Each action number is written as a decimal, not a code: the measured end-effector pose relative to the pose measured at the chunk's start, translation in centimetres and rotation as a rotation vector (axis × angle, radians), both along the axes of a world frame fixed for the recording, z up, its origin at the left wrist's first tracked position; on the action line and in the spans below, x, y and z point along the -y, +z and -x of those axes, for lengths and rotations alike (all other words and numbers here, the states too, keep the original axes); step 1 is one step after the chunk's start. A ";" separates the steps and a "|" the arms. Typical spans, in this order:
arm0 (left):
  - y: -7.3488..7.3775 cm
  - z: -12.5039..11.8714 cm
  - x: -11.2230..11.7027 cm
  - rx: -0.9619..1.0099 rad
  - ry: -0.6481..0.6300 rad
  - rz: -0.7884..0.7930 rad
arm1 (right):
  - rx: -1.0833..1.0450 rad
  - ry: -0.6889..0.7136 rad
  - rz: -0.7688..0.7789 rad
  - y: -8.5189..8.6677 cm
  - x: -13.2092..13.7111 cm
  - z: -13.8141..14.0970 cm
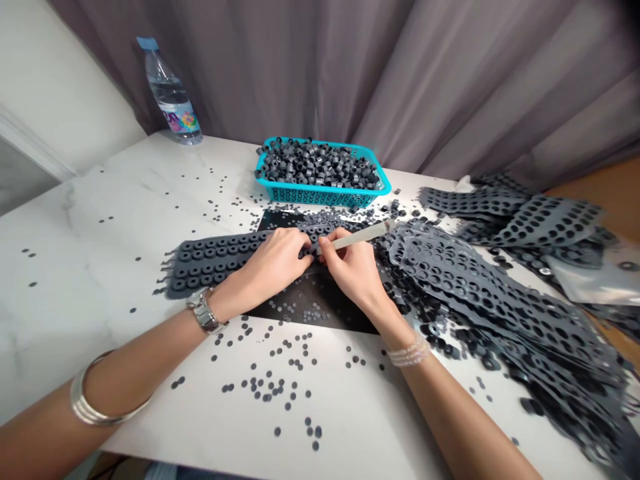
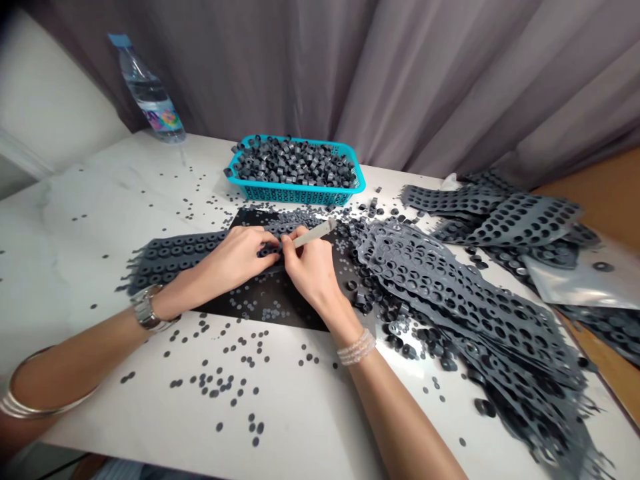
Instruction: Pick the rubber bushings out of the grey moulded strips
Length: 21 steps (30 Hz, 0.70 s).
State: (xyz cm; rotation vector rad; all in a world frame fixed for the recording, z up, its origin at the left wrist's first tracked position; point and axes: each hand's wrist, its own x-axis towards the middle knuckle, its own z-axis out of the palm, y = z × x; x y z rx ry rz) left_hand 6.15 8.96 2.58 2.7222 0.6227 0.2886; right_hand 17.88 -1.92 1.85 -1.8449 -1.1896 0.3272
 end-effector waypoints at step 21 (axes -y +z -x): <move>0.4 1.3 0.9 0.266 0.311 0.488 | 0.026 0.029 -0.035 0.0 0.1 -0.1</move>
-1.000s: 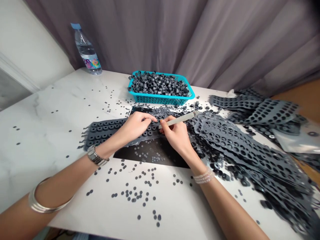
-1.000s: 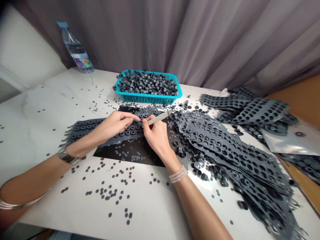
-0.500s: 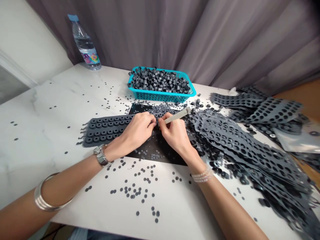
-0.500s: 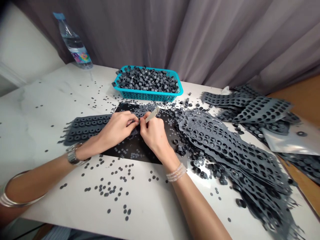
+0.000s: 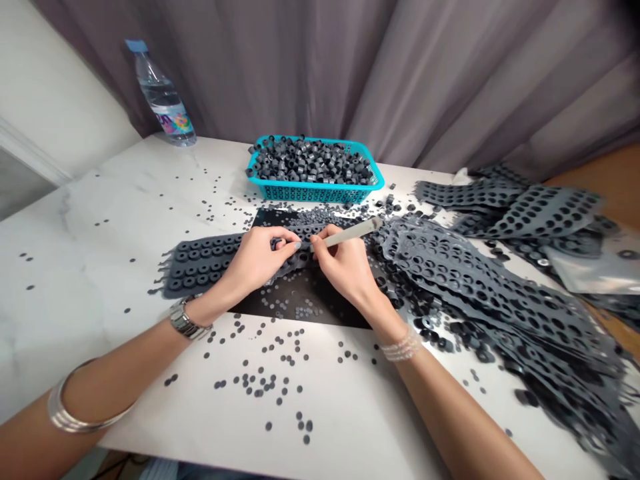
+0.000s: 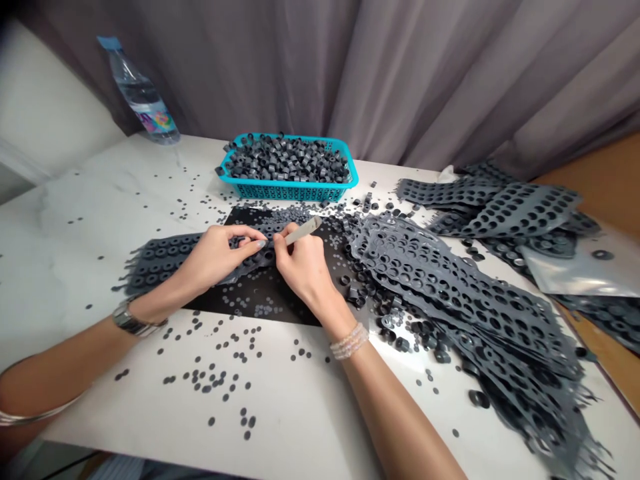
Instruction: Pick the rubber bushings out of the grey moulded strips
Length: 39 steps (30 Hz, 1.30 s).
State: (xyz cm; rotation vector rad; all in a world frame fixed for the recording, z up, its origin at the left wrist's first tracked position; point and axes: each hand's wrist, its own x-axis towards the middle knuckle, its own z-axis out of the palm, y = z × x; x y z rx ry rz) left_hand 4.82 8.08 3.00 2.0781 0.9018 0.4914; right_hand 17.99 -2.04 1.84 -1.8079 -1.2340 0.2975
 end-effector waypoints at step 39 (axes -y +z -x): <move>0.4 0.3 -1.0 -0.276 -0.285 -0.447 | -0.140 -0.035 -0.011 -0.8 -0.3 1.1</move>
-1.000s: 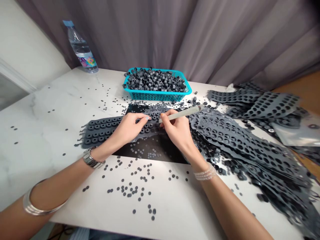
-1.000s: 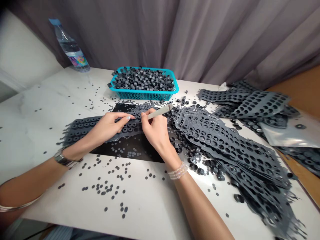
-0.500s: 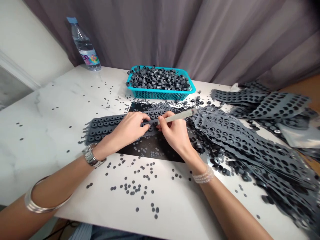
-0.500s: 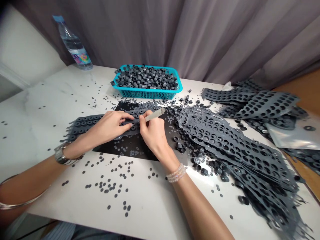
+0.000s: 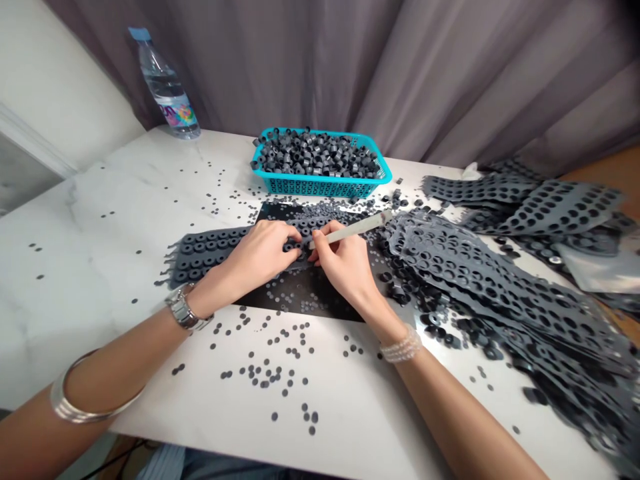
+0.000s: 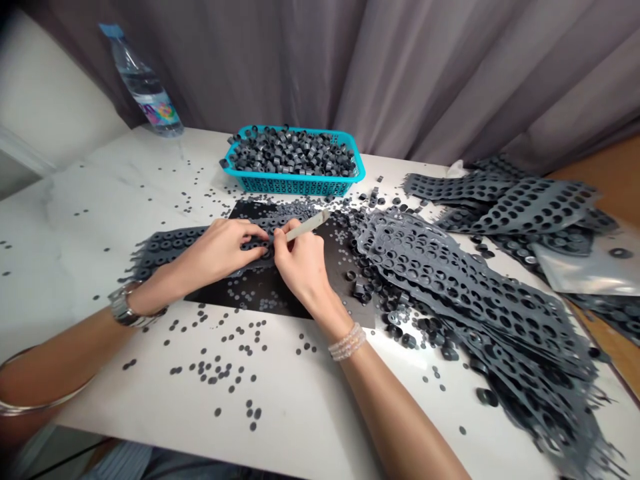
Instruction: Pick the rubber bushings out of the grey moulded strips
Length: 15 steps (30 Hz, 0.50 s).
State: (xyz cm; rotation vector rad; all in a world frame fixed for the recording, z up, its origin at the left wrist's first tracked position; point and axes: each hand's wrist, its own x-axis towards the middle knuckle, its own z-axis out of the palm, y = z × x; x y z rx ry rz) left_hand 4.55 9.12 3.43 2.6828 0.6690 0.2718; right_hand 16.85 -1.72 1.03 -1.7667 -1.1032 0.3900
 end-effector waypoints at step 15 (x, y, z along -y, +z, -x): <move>-0.8 0.1 0.8 0.145 0.058 -0.041 | 0.169 0.017 0.063 1.2 -0.4 0.5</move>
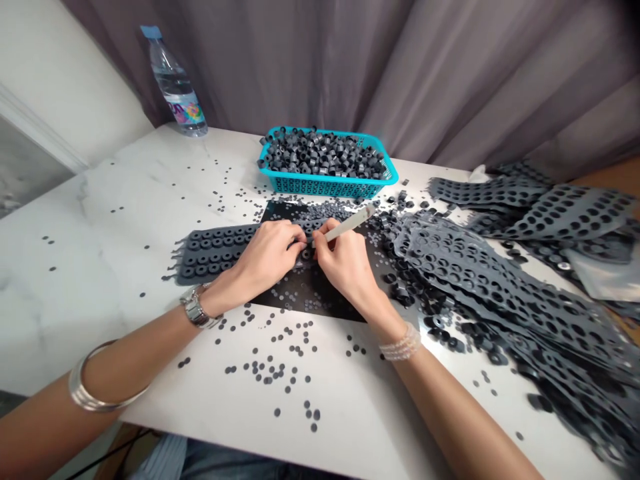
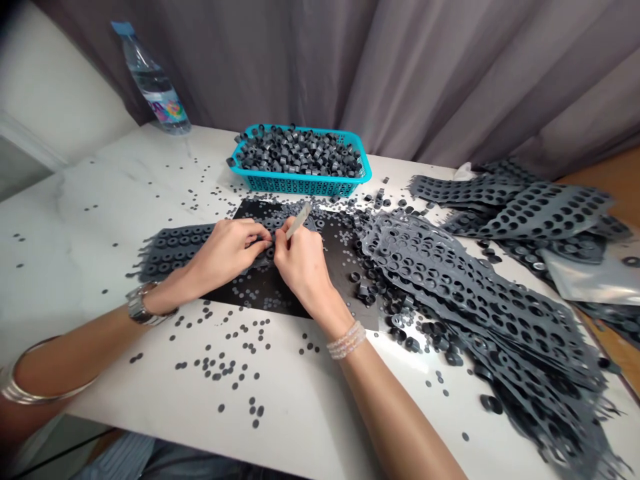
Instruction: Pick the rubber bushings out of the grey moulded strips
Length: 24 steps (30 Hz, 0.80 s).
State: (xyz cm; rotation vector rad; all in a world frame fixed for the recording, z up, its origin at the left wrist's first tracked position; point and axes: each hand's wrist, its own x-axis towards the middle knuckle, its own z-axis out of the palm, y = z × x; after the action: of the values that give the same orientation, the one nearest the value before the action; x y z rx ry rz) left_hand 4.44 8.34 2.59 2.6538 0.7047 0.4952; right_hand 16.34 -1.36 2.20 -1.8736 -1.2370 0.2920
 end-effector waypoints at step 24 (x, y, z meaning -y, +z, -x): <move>-0.1 0.3 0.2 -0.075 -0.058 -0.051 | -0.038 0.017 -0.009 -0.3 0.0 -0.3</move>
State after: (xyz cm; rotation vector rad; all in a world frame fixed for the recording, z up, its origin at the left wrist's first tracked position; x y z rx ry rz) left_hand 4.17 8.12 2.50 2.7445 0.6425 0.4054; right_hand 16.62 -1.40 1.86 -1.8421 -1.2275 0.3289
